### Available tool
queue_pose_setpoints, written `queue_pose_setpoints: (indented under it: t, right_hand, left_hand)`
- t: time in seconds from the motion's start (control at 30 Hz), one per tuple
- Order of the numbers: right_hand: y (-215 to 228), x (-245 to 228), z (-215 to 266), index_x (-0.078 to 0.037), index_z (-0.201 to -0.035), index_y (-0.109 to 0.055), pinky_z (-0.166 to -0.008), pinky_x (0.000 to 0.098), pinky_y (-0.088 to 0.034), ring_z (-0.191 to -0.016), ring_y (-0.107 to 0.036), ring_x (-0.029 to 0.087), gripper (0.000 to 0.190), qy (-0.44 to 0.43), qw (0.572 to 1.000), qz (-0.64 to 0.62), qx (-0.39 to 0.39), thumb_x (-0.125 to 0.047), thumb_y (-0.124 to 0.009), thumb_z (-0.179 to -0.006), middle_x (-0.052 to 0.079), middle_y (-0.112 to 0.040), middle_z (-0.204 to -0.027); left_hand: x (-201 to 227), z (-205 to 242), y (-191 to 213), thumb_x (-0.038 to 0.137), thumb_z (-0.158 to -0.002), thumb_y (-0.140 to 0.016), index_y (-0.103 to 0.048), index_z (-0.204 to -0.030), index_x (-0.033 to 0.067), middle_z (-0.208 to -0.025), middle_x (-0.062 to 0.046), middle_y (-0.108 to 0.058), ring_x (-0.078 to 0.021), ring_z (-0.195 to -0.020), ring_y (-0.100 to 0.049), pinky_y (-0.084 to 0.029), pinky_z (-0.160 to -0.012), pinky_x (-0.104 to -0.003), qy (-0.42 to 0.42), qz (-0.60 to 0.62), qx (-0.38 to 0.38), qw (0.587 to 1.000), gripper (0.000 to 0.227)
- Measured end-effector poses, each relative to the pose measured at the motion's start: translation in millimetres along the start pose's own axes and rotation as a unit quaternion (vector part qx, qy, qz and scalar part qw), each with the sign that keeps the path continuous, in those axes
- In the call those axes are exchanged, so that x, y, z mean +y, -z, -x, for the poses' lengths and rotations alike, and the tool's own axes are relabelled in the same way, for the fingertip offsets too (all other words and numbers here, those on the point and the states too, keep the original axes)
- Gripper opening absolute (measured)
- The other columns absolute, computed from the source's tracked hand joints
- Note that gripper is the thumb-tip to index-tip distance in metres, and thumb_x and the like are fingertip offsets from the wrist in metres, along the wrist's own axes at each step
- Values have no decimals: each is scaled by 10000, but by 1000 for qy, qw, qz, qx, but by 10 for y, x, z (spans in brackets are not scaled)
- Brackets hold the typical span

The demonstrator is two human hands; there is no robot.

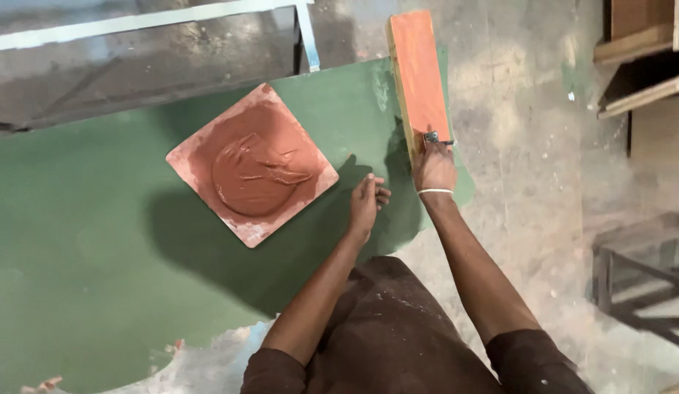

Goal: The person applies reddish-brown filler paste to a green decorative wooden panel using a small trowel and a wooden hand plane. They spread the filler over the surface and into the carved details, then flip the panel to work on the other side.

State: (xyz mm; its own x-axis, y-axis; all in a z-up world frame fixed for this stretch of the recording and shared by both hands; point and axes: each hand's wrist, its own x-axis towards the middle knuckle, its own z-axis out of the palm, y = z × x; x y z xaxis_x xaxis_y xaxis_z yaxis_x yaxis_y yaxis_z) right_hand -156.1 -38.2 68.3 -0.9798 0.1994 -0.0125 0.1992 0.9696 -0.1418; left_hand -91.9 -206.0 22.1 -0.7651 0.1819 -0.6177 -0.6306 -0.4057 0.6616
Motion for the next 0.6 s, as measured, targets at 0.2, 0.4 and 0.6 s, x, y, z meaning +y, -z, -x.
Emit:
queue_pose_setpoints:
  t: [0.2,0.4,0.6]
  right_hand:
    - [-13,-182,116,-11,-1313,-618,-837,495,-529,-1037,-631,435,476,12,1000,6,1,-99,-622,-845,235,-652,-1312]
    - [164,-56,278,-48,-1323,-614,-914,488,-536,-1049,-645,411,415,22,998,10,-52,-112,-612,-913,185,-683,-1230]
    - [-121,-150,25,-26,-1254,-648,-917,486,-527,-1090,-636,416,341,-34,999,4,43,-107,-613,-924,192,-683,-1246]
  left_hand:
    - [21,-121,128,445,-1073,-452,-638,-1108,45,-825,-43,-690,-98,-689,-607,-444,-616,-255,40,-4,-20,999,443]
    - [60,-247,159,444,-1072,-448,-640,-1108,47,-820,-34,-696,-93,-687,-609,-449,-619,-249,55,-16,-40,998,442]
    - [-20,-199,212,428,-1072,-466,-638,-1104,44,-820,-41,-696,-99,-695,-614,-454,-628,-251,45,-12,-37,998,422]
